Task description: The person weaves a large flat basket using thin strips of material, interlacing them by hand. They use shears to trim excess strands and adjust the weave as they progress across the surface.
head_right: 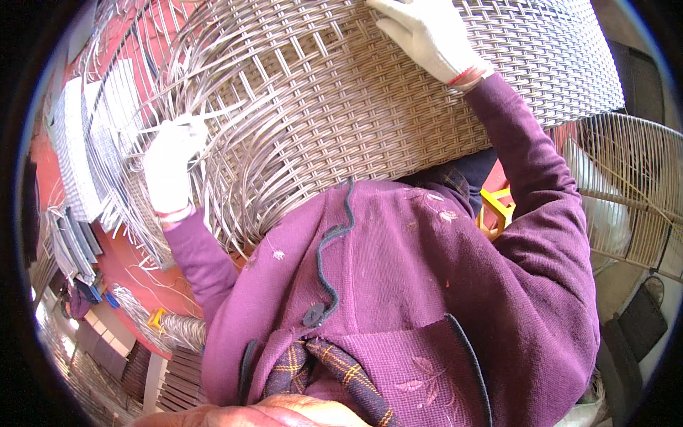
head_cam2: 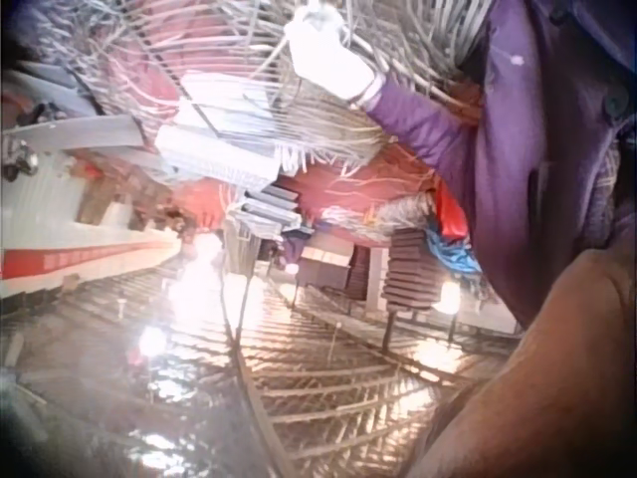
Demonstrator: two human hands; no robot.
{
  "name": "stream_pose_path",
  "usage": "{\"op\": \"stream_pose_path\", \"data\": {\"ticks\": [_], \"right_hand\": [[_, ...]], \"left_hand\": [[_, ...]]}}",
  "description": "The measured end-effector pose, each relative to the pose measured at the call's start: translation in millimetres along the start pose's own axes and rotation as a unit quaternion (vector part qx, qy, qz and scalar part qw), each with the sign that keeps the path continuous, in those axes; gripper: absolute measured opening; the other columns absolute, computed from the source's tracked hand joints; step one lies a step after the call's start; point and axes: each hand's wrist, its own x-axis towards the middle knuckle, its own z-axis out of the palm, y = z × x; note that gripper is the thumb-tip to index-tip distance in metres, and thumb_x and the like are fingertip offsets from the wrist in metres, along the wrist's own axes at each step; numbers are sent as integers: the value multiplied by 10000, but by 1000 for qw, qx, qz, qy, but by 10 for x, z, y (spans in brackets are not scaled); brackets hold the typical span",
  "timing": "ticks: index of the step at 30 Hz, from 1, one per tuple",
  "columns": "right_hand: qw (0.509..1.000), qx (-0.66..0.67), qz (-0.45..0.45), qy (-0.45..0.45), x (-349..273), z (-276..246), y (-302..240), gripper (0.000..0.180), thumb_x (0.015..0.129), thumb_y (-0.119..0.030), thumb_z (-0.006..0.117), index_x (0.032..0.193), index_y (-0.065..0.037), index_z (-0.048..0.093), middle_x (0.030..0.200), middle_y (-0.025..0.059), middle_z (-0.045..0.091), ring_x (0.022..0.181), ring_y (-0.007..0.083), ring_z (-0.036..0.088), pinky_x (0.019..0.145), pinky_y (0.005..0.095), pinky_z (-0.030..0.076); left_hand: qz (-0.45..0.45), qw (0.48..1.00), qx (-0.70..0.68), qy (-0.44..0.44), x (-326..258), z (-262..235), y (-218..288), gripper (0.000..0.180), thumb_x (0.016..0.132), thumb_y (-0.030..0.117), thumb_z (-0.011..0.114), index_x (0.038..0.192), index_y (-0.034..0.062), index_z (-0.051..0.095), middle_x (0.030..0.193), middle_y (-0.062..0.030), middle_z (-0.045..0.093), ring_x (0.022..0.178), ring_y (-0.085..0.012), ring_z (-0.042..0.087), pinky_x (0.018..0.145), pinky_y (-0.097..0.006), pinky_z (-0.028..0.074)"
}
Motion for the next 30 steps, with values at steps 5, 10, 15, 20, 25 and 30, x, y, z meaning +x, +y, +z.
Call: {"op": "stream_pose_path", "data": {"ticks": [5,10,15,20,25,30], "right_hand": [[999,19,31,-7,-10,113,50,311,926,-147,723,1227,-70,708,1300,98,675,1303,303,570,1099,429,443],[999,-24,24,28,297,286,167,391,939,-124,699,1325,-70,665,1266,128,690,1186,283,645,1027,413,499],[1000,-2,-1,-1,510,241,208,151,838,-170,670,963,-85,683,902,117,638,908,344,602,803,479,462],[996,4,38,85,206,-227,391,172,849,-108,641,1006,-46,677,832,160,633,793,390,618,707,492,490],[945,-123,300,37,-1477,-982,1076,423,1030,-65,501,1443,19,526,1302,199,667,1105,294,687,983,343,531],[833,-121,529,109,-3758,-1388,1187,406,1074,-198,517,1401,28,596,1276,189,700,981,250,735,840,312,600]], "left_hand": [[68,975,154,145,-75,-132,375,132,953,65,674,1026,14,773,888,-84,754,773,-183,719,696,-305,564],[155,965,58,204,426,323,850,165,907,124,767,1039,25,778,1002,-140,778,915,-264,757,857,-352,595],[196,949,210,127,1124,775,849,290,949,318,658,1144,119,739,1136,-80,748,1031,-291,709,931,-438,543],[179,942,270,84,1251,1246,732,374,963,379,629,1255,155,699,1294,-63,688,1192,-278,636,1036,-463,464],[252,928,237,136,1065,1242,747,418,872,337,727,1230,123,703,1239,-118,691,1173,-303,630,1024,-475,457],[253,924,244,154,744,1273,1030,269,836,344,688,987,121,700,978,-88,658,964,-280,635,819,-453,482]]}}
